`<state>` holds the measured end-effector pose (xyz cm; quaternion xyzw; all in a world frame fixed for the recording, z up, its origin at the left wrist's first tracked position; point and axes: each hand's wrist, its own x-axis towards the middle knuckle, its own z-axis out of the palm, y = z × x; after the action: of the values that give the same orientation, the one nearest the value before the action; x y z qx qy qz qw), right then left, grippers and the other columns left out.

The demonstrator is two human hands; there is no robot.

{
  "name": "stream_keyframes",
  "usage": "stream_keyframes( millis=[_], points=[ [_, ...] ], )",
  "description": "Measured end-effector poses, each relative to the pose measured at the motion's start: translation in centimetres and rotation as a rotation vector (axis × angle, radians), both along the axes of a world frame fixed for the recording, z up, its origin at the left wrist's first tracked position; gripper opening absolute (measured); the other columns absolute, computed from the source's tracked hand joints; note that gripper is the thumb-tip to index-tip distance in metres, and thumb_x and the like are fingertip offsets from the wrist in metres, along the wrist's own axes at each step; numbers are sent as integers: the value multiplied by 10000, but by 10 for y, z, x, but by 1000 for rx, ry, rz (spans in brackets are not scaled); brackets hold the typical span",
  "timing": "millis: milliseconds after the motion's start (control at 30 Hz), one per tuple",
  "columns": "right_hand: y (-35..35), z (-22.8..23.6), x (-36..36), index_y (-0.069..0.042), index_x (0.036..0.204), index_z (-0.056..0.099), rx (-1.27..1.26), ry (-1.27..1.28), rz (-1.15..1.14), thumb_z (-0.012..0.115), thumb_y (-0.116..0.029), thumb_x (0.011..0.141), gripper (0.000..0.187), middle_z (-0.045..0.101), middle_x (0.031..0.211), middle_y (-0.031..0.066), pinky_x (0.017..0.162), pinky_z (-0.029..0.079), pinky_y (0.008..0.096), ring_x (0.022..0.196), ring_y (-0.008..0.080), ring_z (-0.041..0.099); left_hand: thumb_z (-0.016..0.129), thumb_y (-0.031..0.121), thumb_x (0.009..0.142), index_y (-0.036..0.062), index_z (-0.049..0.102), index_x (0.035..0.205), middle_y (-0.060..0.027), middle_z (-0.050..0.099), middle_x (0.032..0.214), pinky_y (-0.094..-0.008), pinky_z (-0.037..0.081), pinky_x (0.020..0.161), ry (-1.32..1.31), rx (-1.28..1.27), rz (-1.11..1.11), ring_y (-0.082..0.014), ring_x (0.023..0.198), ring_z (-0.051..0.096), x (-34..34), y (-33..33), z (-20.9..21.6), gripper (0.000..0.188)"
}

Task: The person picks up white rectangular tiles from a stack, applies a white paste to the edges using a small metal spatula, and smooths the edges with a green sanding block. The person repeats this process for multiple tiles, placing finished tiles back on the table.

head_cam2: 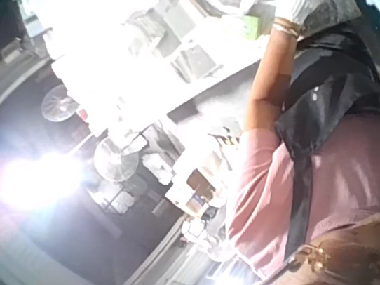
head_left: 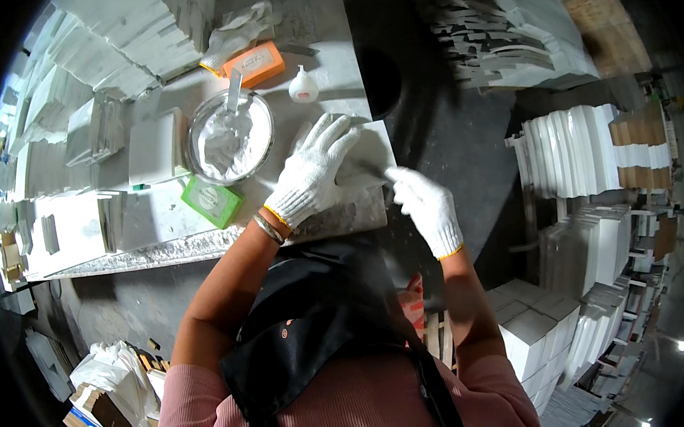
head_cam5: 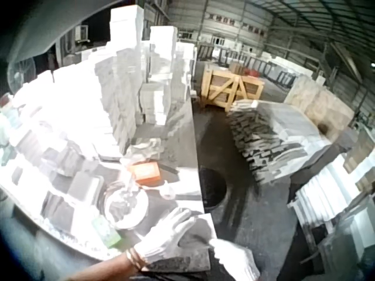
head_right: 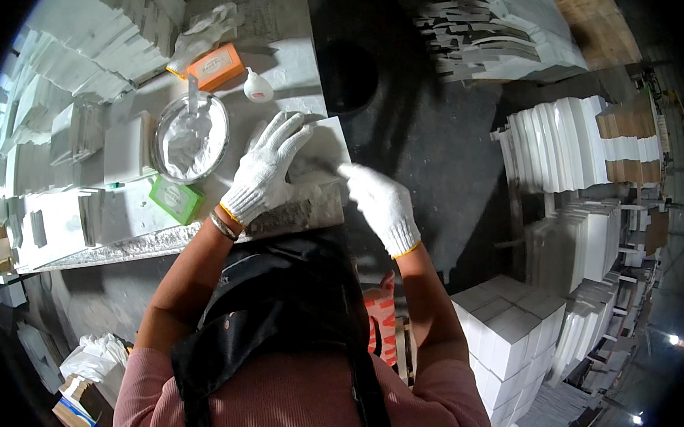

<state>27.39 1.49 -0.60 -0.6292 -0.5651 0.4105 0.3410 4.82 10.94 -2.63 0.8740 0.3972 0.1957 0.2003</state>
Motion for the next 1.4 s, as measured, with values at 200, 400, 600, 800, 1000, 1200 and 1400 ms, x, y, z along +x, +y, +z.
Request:
stream_keyframes(
  millis=[200,400,600,800,1000,1200,1400],
  points=[
    [-13,11,17,-74,1333,614,-78,238,-345,602,-147,960,380,707,899,48,599,468,205,700,64,616,848,492,633,45,372,1481,-186,351,1542,-558,234,1184,168,12,25,-403,1458,272,14,-4,15,1070],
    [-21,-20,30,-16,1146,605,-138,566,-445,601,-160,983,217,716,923,94,627,508,225,735,120,665,839,503,636,51,304,1517,-210,407,1452,-544,236,1175,238,-28,36,-395,1382,356,34,-3,22,1124],
    [-11,-1,7,-35,1102,598,-145,628,-348,579,-144,991,156,692,1027,106,701,534,252,851,156,672,871,336,587,36,335,1497,-241,452,1380,-506,360,1093,-189,30,80,-408,1278,455,29,-10,12,1097],
    [-5,10,-37,14,1041,657,83,410,-151,661,24,894,147,663,1082,50,828,510,243,917,92,620,952,357,510,-15,252,1521,-297,422,1395,-505,430,1037,-387,55,274,-464,1260,465,22,-15,-13,1284],
    [-1,13,-46,-29,1002,673,256,174,-29,734,-38,853,162,679,1148,146,911,515,329,1089,246,659,943,422,523,-6,170,1559,-236,467,1358,-443,440,1031,-490,-25,248,-377,1235,499,-7,-11,-9,1362],
    [1,29,-38,-41,1023,685,155,315,103,706,1,860,169,667,1200,160,930,506,328,1113,223,639,928,295,632,1,520,1317,-94,602,1158,-331,491,941,-605,-424,130,-183,1082,582,-27,8,17,850],
    [22,65,-20,12,1088,679,37,308,16,618,-19,951,153,717,970,94,713,563,242,843,131,713,850,77,740,34,597,1154,-22,665,973,-275,536,784,-857,-760,53,-101,912,625,-33,12,3,488]
  ],
)
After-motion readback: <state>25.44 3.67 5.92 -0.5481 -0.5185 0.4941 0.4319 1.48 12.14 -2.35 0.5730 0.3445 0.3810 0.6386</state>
